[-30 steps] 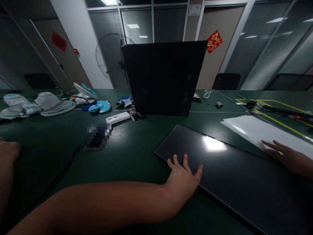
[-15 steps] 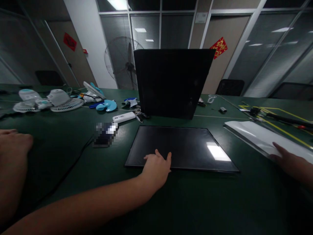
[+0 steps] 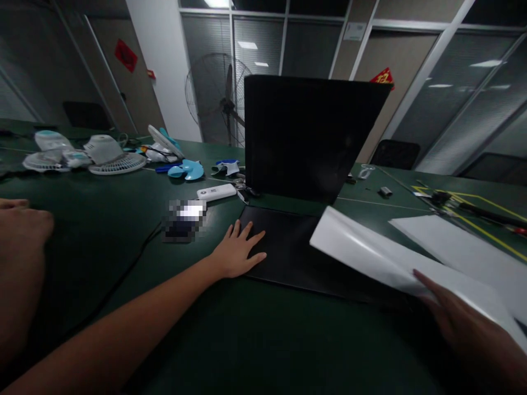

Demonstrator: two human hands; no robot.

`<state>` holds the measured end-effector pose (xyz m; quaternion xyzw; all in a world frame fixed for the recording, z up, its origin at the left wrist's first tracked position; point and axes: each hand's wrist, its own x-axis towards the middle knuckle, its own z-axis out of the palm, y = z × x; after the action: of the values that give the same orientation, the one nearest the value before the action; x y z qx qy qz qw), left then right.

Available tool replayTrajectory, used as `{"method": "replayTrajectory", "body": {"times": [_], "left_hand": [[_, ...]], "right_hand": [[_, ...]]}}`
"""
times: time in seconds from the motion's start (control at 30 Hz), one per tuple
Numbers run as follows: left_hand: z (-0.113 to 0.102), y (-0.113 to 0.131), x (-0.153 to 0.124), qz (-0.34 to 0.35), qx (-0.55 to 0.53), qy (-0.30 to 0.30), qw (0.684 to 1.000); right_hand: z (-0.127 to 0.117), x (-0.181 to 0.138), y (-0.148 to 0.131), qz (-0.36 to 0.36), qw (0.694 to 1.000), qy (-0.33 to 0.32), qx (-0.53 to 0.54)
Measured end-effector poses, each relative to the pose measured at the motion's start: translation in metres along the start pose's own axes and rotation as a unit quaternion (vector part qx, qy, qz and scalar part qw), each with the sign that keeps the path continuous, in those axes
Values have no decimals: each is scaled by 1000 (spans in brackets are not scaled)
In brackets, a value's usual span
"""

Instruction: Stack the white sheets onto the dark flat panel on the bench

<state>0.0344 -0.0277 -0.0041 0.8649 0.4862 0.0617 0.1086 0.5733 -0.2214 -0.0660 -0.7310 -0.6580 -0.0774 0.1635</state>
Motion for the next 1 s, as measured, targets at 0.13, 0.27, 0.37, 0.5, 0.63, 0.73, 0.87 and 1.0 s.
{"method": "replayTrajectory", "body": {"times": [0.13,0.27,0.37,0.5,0.63,0.73,0.87,1.0], "left_hand": [[-2,-13,6,-28,-76,61,995],[-9,-23,3,-5,-61,34,998],[-14,-27,0,11,-29,-2,1000],[-14,-27,1,1,-23,-31,999],[-9,-24,3,-28,-4,14,1000],[-4,-22,3,-48,15,39,998],[1,-21,6,-46,3,62,997],[4,-24,10,-58,1,42,997]], "right_hand": [[1,20,-94,-95,988,-115,42],[-11,62,-172,-175,961,-206,66],[-15,86,-204,-230,940,-239,76],[-7,112,-199,-276,932,-223,71],[8,133,-144,-112,991,-73,4],[18,138,-97,33,996,-73,-31],[28,138,-67,111,987,-116,10],[37,143,-66,84,989,-105,53]]}}
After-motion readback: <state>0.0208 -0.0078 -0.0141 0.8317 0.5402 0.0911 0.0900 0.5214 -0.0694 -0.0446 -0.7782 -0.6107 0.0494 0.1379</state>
